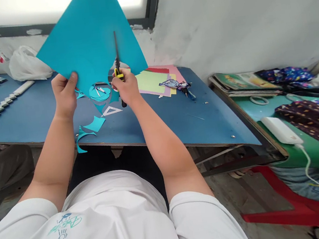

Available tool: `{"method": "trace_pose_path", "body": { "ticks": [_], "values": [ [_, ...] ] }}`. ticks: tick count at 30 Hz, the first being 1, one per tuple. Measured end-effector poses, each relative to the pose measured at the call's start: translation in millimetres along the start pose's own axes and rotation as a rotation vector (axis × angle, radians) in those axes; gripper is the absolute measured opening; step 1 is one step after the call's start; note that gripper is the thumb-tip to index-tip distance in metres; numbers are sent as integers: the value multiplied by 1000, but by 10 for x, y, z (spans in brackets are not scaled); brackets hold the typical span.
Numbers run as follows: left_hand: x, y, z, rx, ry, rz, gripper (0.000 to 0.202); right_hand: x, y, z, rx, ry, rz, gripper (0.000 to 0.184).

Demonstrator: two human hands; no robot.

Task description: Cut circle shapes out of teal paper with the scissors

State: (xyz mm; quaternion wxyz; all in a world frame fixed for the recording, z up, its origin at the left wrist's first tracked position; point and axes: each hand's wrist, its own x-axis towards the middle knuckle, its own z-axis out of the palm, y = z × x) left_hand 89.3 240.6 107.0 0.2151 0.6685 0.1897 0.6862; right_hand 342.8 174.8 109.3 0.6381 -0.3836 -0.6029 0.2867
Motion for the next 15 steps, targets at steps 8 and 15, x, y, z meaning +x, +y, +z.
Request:
{"method": "trace_pose_path", "body": {
  "ticks": [8, 15],
  "values": [
    [-3, -68, -10, -15, -9, 24, 73, 6, 19, -15, 20, 1, 18, 49],
    [-6, -63, -15, -42, -8, 17, 70, -36, 78, -44, 44, -15, -5, 54]
  ]
}}
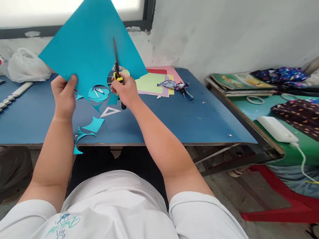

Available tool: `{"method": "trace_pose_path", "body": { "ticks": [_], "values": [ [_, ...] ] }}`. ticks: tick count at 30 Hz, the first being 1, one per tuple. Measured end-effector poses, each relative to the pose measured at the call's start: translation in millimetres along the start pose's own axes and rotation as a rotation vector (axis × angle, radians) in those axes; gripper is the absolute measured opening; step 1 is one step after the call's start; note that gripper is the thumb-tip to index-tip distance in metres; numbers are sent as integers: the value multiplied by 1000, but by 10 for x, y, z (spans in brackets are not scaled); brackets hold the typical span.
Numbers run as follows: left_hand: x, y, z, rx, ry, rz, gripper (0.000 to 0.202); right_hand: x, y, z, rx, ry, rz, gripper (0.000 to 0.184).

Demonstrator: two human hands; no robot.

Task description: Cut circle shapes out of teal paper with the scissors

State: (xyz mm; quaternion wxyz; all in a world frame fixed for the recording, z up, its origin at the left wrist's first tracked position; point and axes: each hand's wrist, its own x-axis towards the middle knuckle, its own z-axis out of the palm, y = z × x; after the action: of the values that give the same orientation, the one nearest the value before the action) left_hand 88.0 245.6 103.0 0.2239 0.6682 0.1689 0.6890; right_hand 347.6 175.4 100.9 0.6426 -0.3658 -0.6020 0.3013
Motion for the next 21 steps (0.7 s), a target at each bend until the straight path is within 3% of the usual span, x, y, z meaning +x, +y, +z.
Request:
{"method": "trace_pose_path", "body": {
  "ticks": [7, 15, 21],
  "values": [
    [-10, 100, 58, -6, -33, 35, 73, -33, -55, 34, 63, 3, 79, 53],
    [-64, 137, 68, -21, -116, -29, 83, -79, -149, 24, 133, -2, 142, 53],
    [-79, 105, 60, -55, -133, -87, 69, -86, -177, 23, 112, -12, 127, 48]
  ]
}}
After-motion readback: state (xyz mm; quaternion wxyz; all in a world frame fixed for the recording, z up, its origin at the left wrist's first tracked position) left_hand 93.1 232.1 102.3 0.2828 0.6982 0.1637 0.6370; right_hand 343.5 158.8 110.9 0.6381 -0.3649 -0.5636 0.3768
